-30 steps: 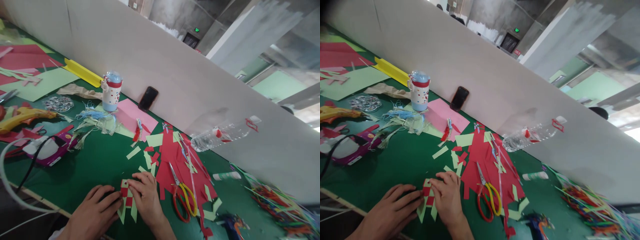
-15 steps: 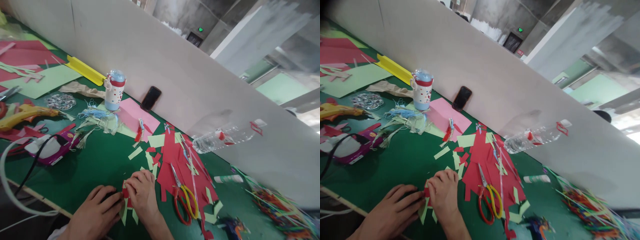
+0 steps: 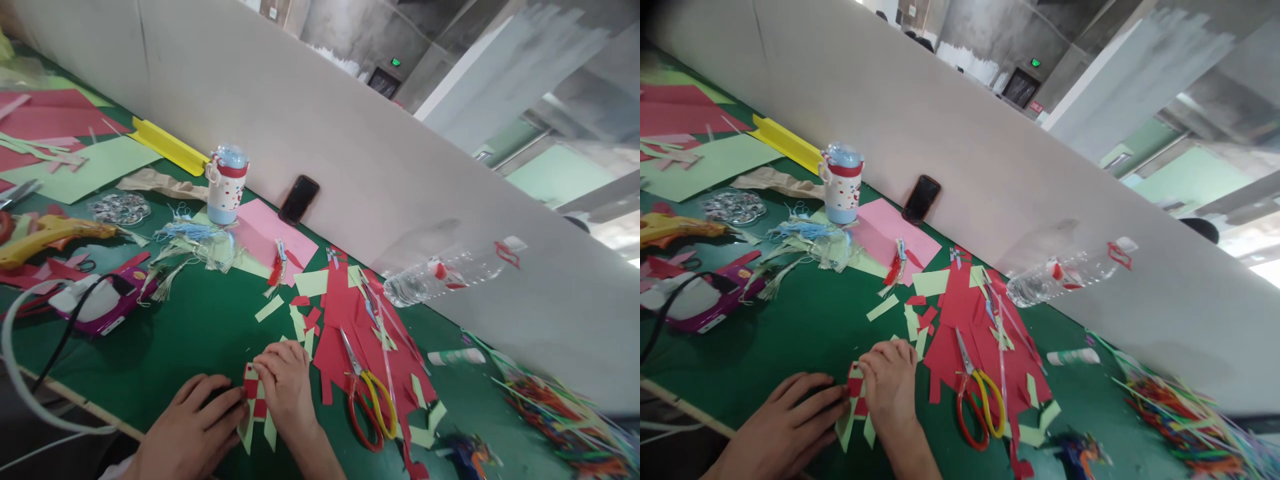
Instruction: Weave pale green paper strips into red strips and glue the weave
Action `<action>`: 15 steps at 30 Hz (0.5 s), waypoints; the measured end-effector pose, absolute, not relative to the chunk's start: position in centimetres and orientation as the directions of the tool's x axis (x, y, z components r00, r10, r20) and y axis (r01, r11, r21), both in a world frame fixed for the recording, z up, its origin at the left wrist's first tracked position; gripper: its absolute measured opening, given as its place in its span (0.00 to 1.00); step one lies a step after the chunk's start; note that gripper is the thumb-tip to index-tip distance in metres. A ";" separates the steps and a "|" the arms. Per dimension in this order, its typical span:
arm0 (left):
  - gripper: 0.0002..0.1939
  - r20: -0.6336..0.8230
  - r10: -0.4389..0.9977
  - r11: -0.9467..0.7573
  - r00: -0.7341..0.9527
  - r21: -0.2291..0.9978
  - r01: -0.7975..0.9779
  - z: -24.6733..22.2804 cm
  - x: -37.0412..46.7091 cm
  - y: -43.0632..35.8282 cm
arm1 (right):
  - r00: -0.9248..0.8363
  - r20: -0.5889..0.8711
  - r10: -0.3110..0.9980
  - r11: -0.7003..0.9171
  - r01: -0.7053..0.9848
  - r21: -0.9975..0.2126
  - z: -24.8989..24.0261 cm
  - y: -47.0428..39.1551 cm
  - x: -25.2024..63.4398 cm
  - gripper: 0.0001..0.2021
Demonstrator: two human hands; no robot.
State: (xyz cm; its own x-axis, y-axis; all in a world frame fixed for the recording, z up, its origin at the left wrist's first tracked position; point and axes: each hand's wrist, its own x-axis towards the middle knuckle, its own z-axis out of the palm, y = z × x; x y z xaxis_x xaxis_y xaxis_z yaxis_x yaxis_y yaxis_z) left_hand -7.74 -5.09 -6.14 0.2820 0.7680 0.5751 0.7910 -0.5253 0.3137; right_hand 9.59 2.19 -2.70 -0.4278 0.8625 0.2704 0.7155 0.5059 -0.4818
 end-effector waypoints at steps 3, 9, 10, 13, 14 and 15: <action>0.11 0.595 0.747 -0.557 0.296 0.318 0.767 -5.6 -8.3 -5.1 | -0.391 0.266 0.881 0.473 0.728 -0.496 -2.1 2.1 10.1 0.09; 0.16 0.514 0.781 -0.557 0.354 0.318 0.767 -4.0 -9.4 -3.3 | -0.377 0.269 0.886 0.463 0.748 -0.475 -0.8 1.0 11.4 0.09; 0.16 0.493 0.800 -0.535 0.342 0.330 0.778 -3.9 -9.4 -2.7 | -0.369 0.282 0.885 0.463 0.746 -0.478 -0.7 0.7 11.6 0.09; 0.16 0.479 0.805 -0.538 0.350 0.342 0.770 -4.1 -9.3 -1.3 | -0.320 0.336 0.886 0.454 0.749 -0.482 0.0 -0.7 12.8 0.09; 0.16 0.496 0.789 -0.563 0.364 0.346 0.750 -4.3 -9.4 -1.1 | -0.297 0.355 0.886 0.446 0.754 -0.483 0.2 -1.3 13.4 0.09; 0.18 0.523 0.765 -0.595 0.375 0.351 0.723 -4.7 -9.3 -0.9 | -0.268 0.372 0.889 0.432 0.762 -0.483 0.6 -1.9 14.3 0.09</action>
